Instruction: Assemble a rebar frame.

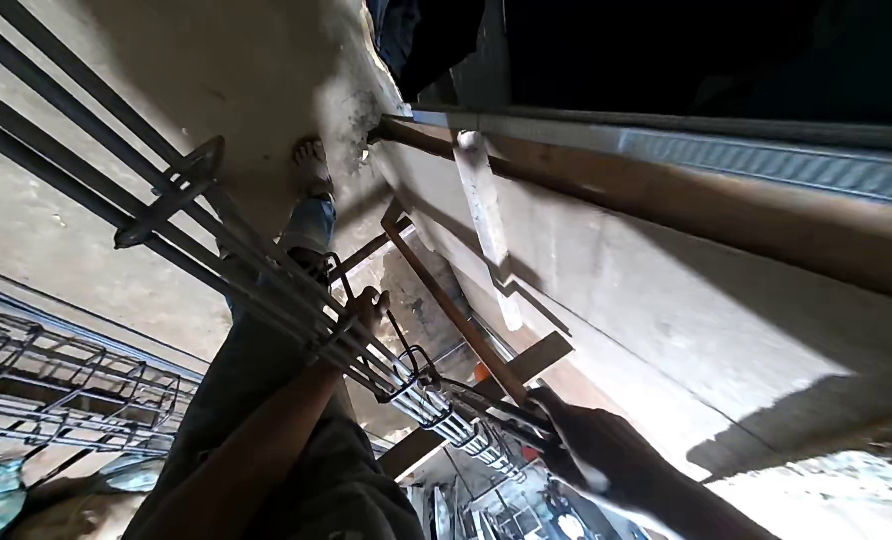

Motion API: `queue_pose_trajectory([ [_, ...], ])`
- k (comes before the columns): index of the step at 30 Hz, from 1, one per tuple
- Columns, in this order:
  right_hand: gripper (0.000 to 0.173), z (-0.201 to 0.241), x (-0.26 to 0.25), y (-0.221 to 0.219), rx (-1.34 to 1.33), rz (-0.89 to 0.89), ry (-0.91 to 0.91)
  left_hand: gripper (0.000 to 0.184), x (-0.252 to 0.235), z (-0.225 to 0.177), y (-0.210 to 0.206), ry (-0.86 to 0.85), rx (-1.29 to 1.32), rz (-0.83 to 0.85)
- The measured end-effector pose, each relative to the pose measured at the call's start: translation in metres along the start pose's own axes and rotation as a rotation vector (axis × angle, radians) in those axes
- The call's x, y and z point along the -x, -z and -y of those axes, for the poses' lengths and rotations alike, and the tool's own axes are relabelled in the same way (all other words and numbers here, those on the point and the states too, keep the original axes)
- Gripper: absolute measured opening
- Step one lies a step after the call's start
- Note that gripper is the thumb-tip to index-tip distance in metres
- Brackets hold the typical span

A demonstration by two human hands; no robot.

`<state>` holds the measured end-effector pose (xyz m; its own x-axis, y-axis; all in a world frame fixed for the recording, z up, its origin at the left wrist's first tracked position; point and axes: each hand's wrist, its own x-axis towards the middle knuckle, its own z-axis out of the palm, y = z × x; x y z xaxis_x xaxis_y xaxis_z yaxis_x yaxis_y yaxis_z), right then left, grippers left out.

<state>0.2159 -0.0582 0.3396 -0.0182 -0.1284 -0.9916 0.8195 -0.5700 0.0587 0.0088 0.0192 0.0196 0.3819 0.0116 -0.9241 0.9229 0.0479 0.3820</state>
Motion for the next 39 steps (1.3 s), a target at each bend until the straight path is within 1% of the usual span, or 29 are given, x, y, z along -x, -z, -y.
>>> queue_pose_trajectory([
  [2,0.047,0.003,0.013,-0.021,0.404,-0.459,0.167,0.048,0.002,0.0,0.0,0.0,-0.004,0.01],
  [3,0.04,0.002,0.015,-0.028,0.546,-0.624,0.216,0.048,0.002,0.0,0.001,-0.007,-0.003,0.01],
  [4,0.038,0.0,0.015,-0.032,0.628,-0.724,0.235,0.048,0.002,-0.001,0.001,-0.012,-0.001,0.004],
  [5,0.038,-0.001,0.015,-0.035,0.674,-0.758,0.237,0.047,0.002,0.0,0.0,-0.017,-0.004,-0.003],
  [7,0.041,-0.002,0.014,-0.04,0.638,-0.659,0.212,0.048,0.002,0.001,0.0,-0.008,-0.011,-0.012],
  [9,0.044,0.002,0.012,-0.031,0.373,-0.384,0.137,0.048,0.003,0.003,0.001,0.0,-0.01,-0.001],
  [11,0.036,0.004,0.008,-0.011,-0.123,-0.022,0.042,0.048,0.003,0.005,-0.001,-0.013,0.003,0.003],
  [13,0.038,-0.001,0.003,0.001,-0.775,0.374,-0.129,0.047,0.002,0.005,-0.003,-0.028,-0.001,-0.001],
  [14,0.041,-0.007,0.002,-0.003,-1.09,0.54,-0.2,0.047,0.002,0.004,-0.002,-0.035,-0.002,-0.001],
  [15,0.041,-0.012,0.002,-0.009,-1.272,0.627,-0.231,0.047,0.002,0.004,-0.002,-0.039,-0.002,-0.001],
  [16,0.038,-0.016,-0.001,-0.011,-1.295,0.635,-0.2,0.047,0.002,0.003,-0.001,-0.04,-0.003,-0.005],
  [17,0.03,-0.019,-0.004,-0.013,-1.182,0.574,-0.128,0.046,0.002,0.001,0.001,-0.035,0.001,-0.005],
  [18,0.028,-0.019,-0.004,-0.014,-0.978,0.459,-0.077,0.046,0.004,0.001,0.001,-0.024,0.006,0.004],
  [20,0.06,-0.012,0.002,-0.014,-0.548,0.164,-0.025,0.046,0.005,0.0,0.001,-0.022,0.009,0.007],
  [21,0.063,-0.007,0.007,-0.015,-0.364,0.016,0.026,0.047,0.004,0.0,0.003,-0.021,0.01,0.006],
  [23,0.047,0.002,0.018,-0.028,0.096,-0.373,0.185,0.047,0.003,0.002,0.001,-0.026,0.005,-0.001],
  [24,0.039,0.003,0.02,-0.034,0.289,-0.526,0.243,0.048,0.002,0.003,-0.001,-0.034,0.003,-0.005],
  [25,0.036,0.005,0.023,-0.035,0.379,-0.56,0.26,0.048,0.0,0.005,-0.002,-0.043,0.0,-0.009],
  [26,0.034,0.006,0.025,-0.034,0.345,-0.516,0.251,0.048,-0.002,0.007,-0.005,-0.051,-0.003,-0.018],
  [27,0.031,0.007,0.026,-0.028,0.173,-0.375,0.208,0.048,-0.004,0.009,-0.007,-0.055,-0.006,-0.027],
  [28,0.028,0.008,0.025,-0.015,-0.155,-0.111,0.122,0.049,-0.005,0.01,-0.008,-0.054,-0.007,-0.033],
  [29,0.032,0.001,0.019,-0.007,-0.562,0.125,0.044,0.049,-0.006,0.012,-0.009,-0.057,-0.012,-0.043],
  [30,0.035,-0.01,0.012,-0.009,-0.935,0.313,0.007,0.049,-0.006,0.014,-0.011,-0.064,-0.016,-0.052],
  [31,0.034,-0.02,0.006,-0.013,-1.156,0.427,0.001,0.049,-0.007,0.014,-0.012,-0.072,-0.018,-0.056],
  [32,0.027,-0.027,0.0,-0.014,-1.176,0.461,0.013,0.048,-0.007,0.013,-0.01,-0.079,-0.015,-0.057],
  [33,0.023,-0.028,-0.003,-0.015,-1.089,0.438,0.018,0.048,-0.007,0.012,-0.009,-0.083,-0.014,-0.057],
  [36,0.073,-0.017,-0.004,-0.014,-0.825,0.368,-0.012,0.048,-0.006,0.014,-0.009,-0.105,-0.018,-0.069],
  [37,0.076,-0.019,-0.002,-0.017,-0.819,0.354,-0.008,0.049,-0.006,0.014,-0.009,-0.105,-0.03,-0.068],
  [39,0.069,-0.032,0.003,-0.026,-0.928,0.34,0.035,0.052,-0.007,0.012,-0.009,-0.079,-0.078,-0.048],
])
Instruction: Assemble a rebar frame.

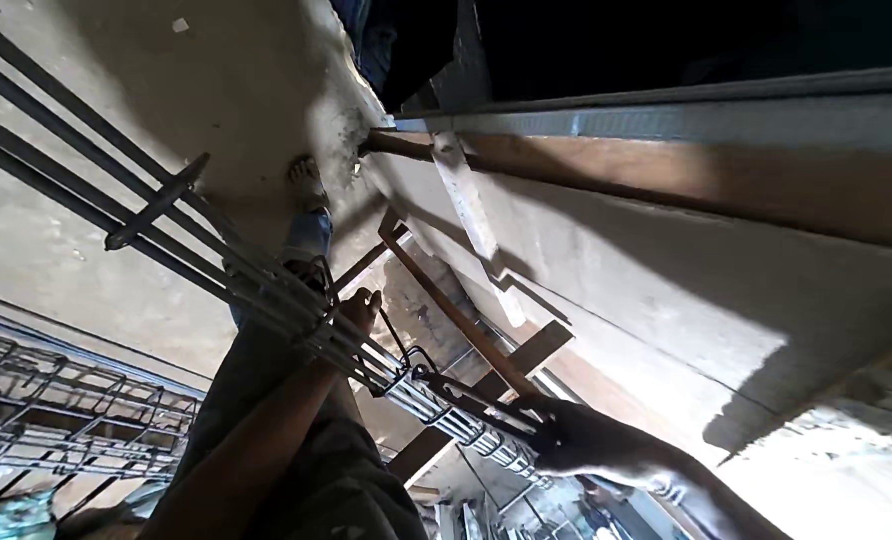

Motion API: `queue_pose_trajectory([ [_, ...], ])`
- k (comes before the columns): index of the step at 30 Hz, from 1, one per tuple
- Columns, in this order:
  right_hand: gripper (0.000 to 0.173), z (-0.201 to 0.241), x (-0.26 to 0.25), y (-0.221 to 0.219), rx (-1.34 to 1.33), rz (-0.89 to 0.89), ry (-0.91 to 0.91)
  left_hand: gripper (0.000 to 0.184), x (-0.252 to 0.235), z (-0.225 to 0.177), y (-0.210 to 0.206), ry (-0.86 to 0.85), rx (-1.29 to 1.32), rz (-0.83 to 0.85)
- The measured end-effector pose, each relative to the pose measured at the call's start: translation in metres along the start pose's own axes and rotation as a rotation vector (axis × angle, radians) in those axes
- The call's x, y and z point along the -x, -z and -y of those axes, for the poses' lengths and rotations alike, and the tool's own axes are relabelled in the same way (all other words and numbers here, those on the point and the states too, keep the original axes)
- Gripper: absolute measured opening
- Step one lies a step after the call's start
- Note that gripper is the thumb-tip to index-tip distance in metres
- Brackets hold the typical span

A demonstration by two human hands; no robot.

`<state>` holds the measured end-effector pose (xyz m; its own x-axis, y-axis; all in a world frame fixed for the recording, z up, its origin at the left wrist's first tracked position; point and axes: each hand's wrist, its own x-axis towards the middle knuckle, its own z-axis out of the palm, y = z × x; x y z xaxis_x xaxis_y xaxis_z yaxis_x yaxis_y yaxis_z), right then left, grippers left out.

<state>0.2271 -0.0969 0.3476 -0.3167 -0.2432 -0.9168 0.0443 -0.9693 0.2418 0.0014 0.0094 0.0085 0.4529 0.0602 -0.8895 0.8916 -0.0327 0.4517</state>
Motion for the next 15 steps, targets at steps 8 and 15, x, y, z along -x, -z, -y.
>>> queue_pose_trajectory([
  [8,0.051,-0.086,0.011,-0.09,-0.343,-0.462,0.341,0.047,0.047,0.026,0.04,-0.078,-0.206,-0.068],
  [15,0.027,-0.093,-0.04,-0.267,-0.413,-1.081,0.57,0.044,0.225,-0.026,0.115,-0.232,0.016,0.346],
])
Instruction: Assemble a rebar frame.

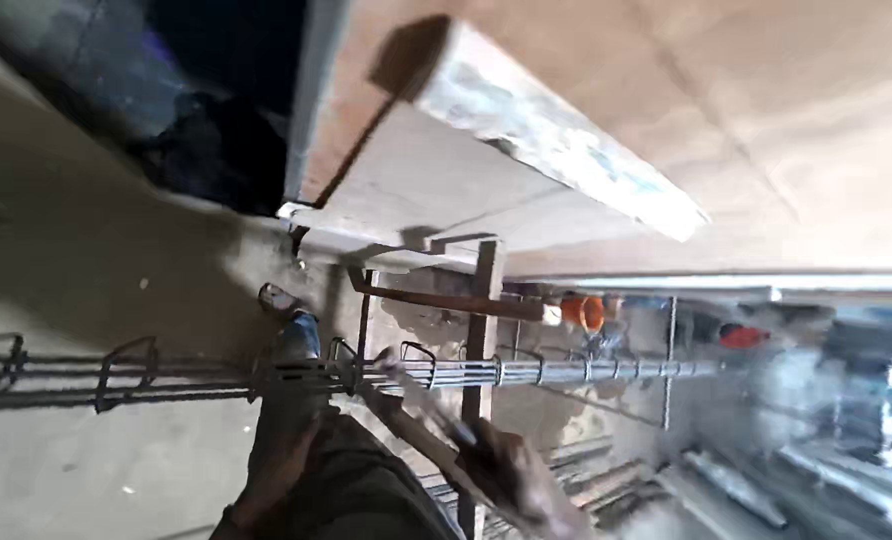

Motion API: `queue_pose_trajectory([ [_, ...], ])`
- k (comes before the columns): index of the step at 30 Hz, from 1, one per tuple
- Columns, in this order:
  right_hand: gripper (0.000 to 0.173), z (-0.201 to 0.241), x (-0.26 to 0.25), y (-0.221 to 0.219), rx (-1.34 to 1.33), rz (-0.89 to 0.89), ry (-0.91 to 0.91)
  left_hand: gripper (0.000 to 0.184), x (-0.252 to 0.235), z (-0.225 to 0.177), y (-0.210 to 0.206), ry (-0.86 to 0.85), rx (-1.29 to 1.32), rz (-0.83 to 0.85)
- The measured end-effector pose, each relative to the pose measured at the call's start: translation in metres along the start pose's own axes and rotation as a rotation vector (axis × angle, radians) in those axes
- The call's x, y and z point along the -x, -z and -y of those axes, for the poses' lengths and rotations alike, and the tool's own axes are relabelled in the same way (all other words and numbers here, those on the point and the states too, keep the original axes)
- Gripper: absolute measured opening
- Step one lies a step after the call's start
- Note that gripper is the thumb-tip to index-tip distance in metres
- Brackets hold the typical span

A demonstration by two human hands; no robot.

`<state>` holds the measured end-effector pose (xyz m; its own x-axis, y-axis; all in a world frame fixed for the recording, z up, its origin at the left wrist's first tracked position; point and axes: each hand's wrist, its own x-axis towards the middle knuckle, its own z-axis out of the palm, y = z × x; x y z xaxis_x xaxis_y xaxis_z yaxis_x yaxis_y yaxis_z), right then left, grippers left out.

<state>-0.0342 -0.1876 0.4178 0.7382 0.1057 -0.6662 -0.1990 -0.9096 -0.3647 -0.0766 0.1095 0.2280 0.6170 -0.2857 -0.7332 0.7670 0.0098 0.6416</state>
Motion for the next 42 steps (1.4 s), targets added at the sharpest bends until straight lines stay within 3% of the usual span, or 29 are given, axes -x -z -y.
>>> queue_pose_trajectory([
  [2,0.022,-0.013,0.028,-0.044,-0.007,-0.095,0.075,0.055,0.032,-0.046,-0.016,-0.076,0.273,0.107],
  [3,0.019,-0.02,0.039,-0.065,0.002,-0.143,0.131,0.057,0.045,-0.065,-0.024,-0.12,0.25,0.149],
  [4,0.017,-0.024,0.049,-0.084,0.011,-0.178,0.17,0.059,0.055,-0.076,-0.031,-0.198,0.141,0.165],
  [6,0.016,-0.034,0.065,-0.116,0.004,-0.284,0.212,0.039,0.061,-0.088,-0.053,-0.343,-0.118,0.1],
  [8,0.013,-0.044,0.072,-0.14,-0.047,-0.394,0.185,0.029,0.063,-0.097,-0.081,-0.369,-0.264,0.059],
  [12,0.02,-0.051,0.069,-0.166,-0.357,-0.556,0.107,0.031,0.072,-0.108,-0.132,-0.564,-0.525,0.187],
  [15,0.025,-0.045,0.062,-0.174,-0.787,-0.75,0.162,0.068,0.079,-0.116,-0.169,-0.653,-0.938,0.31],
  [17,0.027,-0.041,0.061,-0.171,-1.014,-0.875,0.049,0.094,0.083,-0.124,-0.189,-0.613,-1.153,0.364],
  [19,0.024,-0.042,0.059,-0.168,-1.094,-1.149,-0.133,0.081,0.082,-0.128,-0.199,-0.657,-1.278,0.307],
  [21,0.024,-0.055,0.057,-0.157,-1.076,-1.442,-0.276,0.049,0.078,-0.136,-0.199,-0.76,-1.307,0.262],
  [23,0.028,-0.07,0.059,-0.139,-1.13,-1.572,-0.39,0.035,0.079,-0.148,-0.19,-0.77,-1.279,0.262],
  [26,0.03,-0.101,0.048,-0.113,-1.282,-1.585,-0.537,0.036,0.077,-0.155,-0.168,-0.705,-1.234,0.202],
  [29,0.033,-0.143,0.014,-0.113,-1.243,-1.544,-0.719,0.036,0.08,-0.153,-0.145,-0.629,-1.246,0.061],
  [33,0.038,-0.18,-0.026,-0.137,-1.137,-1.376,-0.981,0.039,0.091,-0.141,-0.12,-0.459,-1.195,-0.039],
  [36,0.037,-0.187,-0.036,-0.149,-1.168,-1.205,-1.116,0.035,0.095,-0.127,-0.105,-0.454,-1.121,-0.081],
  [40,0.048,-0.183,-0.035,-0.157,-1.209,-1.099,-1.138,0.032,0.09,-0.115,-0.105,-0.519,-0.875,-0.028],
  [42,0.061,-0.166,-0.02,-0.15,-1.25,-1.14,-1.012,0.032,0.085,-0.114,-0.113,-0.528,-0.781,0.017],
])
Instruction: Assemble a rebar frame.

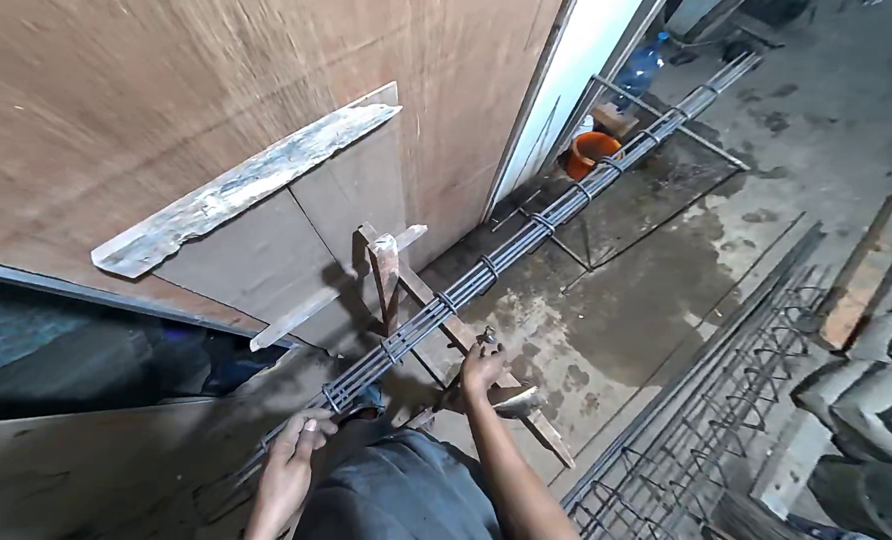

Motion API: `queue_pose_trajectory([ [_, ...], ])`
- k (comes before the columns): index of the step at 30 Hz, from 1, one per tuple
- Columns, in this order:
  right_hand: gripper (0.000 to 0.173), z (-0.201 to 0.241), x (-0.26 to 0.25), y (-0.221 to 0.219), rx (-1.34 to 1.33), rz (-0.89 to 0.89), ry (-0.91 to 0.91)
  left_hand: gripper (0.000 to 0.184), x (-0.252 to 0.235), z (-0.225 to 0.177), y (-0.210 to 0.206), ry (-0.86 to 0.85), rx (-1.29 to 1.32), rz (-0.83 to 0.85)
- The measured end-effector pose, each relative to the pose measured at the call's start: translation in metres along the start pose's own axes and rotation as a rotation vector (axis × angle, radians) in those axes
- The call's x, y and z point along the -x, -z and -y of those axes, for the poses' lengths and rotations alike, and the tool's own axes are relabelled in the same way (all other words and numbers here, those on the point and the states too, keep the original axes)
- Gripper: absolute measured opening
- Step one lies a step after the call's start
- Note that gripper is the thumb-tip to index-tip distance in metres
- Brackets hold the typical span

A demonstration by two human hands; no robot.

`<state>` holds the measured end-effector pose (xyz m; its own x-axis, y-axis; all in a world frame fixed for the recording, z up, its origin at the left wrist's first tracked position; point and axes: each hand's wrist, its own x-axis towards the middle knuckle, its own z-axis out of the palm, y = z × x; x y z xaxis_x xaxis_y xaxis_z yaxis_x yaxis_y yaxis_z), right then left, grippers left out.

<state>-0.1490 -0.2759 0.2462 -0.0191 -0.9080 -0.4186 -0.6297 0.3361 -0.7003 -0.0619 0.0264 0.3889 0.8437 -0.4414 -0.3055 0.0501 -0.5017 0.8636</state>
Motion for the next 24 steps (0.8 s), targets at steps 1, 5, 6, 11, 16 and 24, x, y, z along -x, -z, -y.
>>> queue_pose_trajectory([
  [1,0.055,0.003,0.015,0.007,-0.058,0.055,0.11,0.032,-0.003,-0.003,-0.005,-0.013,0.042,0.014],
  [5,0.032,0.02,0.084,0.034,-0.122,0.705,0.584,0.034,-0.022,-0.011,-0.04,-0.062,0.244,0.051],
  [6,0.035,0.024,0.1,0.038,-0.072,0.885,0.65,0.034,-0.026,-0.009,-0.051,-0.08,0.3,0.05],
  [11,0.034,0.011,0.129,0.038,0.068,1.218,0.644,0.035,-0.042,-0.003,-0.088,-0.035,0.461,-0.004],
  [16,0.031,-0.002,0.124,0.035,0.25,1.124,0.669,0.033,-0.044,0.021,-0.102,0.156,0.699,-0.06],
  [24,0.032,0.001,0.098,0.007,0.595,0.688,0.551,0.037,-0.122,0.068,-0.074,0.177,0.015,0.238],
])
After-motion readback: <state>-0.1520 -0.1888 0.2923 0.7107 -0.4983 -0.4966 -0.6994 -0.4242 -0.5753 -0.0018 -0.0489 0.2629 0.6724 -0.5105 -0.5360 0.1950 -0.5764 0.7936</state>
